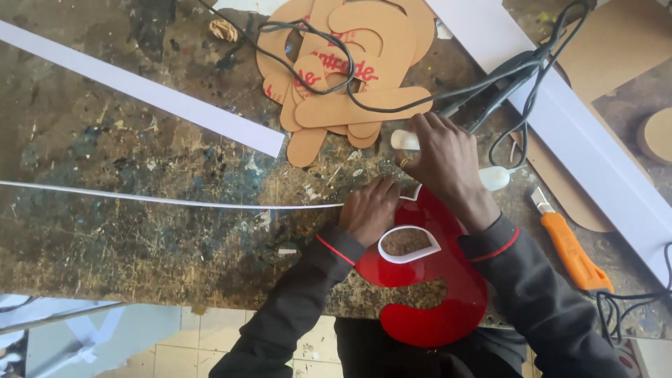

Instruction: Gluing a white plastic strip to the edge of a red acrylic letter and using heating pliers to bend the strip around corners.

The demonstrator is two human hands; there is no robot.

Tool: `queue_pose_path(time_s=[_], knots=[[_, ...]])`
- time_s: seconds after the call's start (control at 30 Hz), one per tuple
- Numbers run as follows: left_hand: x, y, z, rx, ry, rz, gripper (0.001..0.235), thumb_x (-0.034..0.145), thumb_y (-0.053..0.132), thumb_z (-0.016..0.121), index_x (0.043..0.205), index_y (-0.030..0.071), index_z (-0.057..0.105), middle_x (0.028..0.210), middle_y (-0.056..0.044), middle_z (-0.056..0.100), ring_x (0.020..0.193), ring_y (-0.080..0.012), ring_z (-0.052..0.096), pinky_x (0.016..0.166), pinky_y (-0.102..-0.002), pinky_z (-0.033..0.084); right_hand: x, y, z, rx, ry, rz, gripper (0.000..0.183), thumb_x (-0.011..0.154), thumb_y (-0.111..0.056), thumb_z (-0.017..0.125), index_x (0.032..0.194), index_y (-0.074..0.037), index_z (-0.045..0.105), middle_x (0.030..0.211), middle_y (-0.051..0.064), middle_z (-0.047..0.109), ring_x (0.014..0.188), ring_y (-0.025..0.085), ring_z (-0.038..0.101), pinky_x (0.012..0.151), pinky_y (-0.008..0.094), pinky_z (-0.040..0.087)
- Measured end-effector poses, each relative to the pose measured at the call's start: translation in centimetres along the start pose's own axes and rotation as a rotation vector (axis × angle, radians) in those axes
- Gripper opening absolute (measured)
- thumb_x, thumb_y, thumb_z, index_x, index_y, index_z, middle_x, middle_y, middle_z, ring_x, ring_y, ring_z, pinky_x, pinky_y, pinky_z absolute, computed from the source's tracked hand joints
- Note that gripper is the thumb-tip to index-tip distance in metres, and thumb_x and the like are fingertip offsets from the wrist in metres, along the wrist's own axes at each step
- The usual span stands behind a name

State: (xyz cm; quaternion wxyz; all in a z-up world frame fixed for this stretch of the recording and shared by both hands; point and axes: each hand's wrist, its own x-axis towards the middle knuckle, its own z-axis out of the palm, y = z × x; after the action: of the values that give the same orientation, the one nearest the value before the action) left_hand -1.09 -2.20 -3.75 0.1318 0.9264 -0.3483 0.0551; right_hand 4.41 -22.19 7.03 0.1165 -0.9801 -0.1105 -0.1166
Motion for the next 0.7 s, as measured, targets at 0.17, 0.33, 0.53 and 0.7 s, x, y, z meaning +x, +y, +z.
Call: queue_pose_path(time_s=[0.17,0.33,0.53,0.7], knots=[[-0.1,0.1,-0.6,0.003,0.032,0.016,0.019,0.096,0.013,0.075,0.114,0.009,0.07,0.113,-0.008,0.069,0.111,-0.0328,0.074,0.063,-0.045,0.066,-3.2,-0.5,-2.2,0.386,0.283,0.075,0.058,0.093,-0.024,0.086,0.148,-0.017,0.071,0.116,0.015,0.07,0.1,0.047,0.077,0.076,0.061,0.061],[0.3,1.1,-2.3,0.017,0.111,-0.004,0.011,0.099,0.011,0.08,0.104,0.01,0.07,0.105,-0.006,0.07,0.096,-0.0278,0.073,0.058,-0.042,0.062,-9.0,-1.5,-7.8,1.236,0.235,0.364,0.028,0.107,-0.002,0.078,0.13,0.0,0.062,0.132,0.022,0.063,0.098,0.043,0.082,0.082,0.047,0.072],[0.6,1.3,-2.9,0.092,0.166,0.01,0.008,0.102,0.003,0.074,0.098,0.009,0.073,0.108,-0.008,0.078,0.089,-0.0204,0.074,0.052,-0.032,0.055,-15.2,-0.2,-9.8,2.141,-0.127,0.458,0.072,0.106,-0.028,0.08,0.161,0.007,0.048,0.139,0.026,0.069,0.097,0.031,0.075,0.088,0.036,0.062],[0.6,1.2,-2.7,0.04,0.145,0.009,0.008,0.106,0.001,0.07,0.109,0.005,0.076,0.116,-0.013,0.081,0.09,-0.0222,0.077,0.054,-0.031,0.057,-20.2,1.3,-6.6,2.107,-0.164,0.377,0.069,0.092,-0.031,0.086,0.146,0.001,0.057,0.105,0.012,0.069,0.096,0.026,0.065,0.094,0.044,0.054]])
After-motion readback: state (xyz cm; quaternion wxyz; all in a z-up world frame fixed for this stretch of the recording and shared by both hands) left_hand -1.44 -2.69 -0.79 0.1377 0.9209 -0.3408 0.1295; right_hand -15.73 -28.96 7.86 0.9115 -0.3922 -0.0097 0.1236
